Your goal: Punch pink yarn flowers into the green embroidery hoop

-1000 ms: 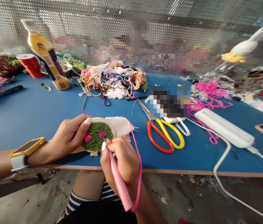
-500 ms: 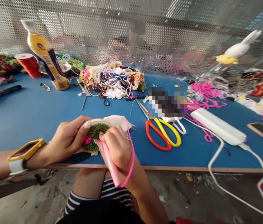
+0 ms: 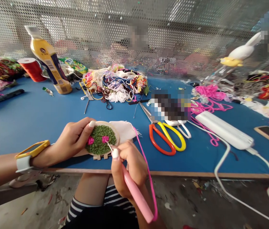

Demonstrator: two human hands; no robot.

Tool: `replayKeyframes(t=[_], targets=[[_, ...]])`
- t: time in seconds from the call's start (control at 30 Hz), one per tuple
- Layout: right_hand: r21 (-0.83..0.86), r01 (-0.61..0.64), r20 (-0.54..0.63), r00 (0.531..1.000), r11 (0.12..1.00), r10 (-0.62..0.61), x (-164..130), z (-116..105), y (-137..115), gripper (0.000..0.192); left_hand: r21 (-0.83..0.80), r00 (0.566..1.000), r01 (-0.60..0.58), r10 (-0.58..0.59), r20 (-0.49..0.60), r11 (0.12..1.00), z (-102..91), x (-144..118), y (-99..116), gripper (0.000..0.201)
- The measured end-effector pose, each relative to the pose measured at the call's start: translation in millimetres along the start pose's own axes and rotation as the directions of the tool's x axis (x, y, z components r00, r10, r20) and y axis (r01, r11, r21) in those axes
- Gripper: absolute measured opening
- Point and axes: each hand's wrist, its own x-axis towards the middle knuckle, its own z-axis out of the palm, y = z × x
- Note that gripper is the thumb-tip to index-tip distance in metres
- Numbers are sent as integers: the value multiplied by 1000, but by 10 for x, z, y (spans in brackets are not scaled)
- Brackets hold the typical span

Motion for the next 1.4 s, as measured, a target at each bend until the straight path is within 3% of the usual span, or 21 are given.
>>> replayKeyframes(t=[0.33, 0.57, 0.97, 1.23, 1.33, 1.4], targets=[[-12, 95, 89, 992, 995, -93, 10, -34, 27, 20, -13, 1000, 7, -7, 1, 1000, -2, 9, 13, 25], [-120, 189, 66, 981, 975, -182, 4, -36, -31, 22, -16, 1000, -10, 10, -4, 1000, -9, 10, 25, 24], [-93, 186, 101, 979, 978, -176, 21, -10, -6, 21, -41, 1000, 11, -11, 10, 999, -5, 4, 21, 25], [-218, 204, 109, 977, 954, -184, 98, 56, -74, 26, -21, 1000, 18, -18, 0, 1000, -6, -15, 36, 25], [-286, 227, 60, 974, 931, -219, 104, 102, -101, 29, -19, 1000, 7, -7, -17, 1000, 1, -29, 45, 24], [-328, 173, 15, 984, 929, -178, 99, 113, -101, 27, -20, 1000, 5, -5, -23, 1000, 4, -32, 49, 25]])
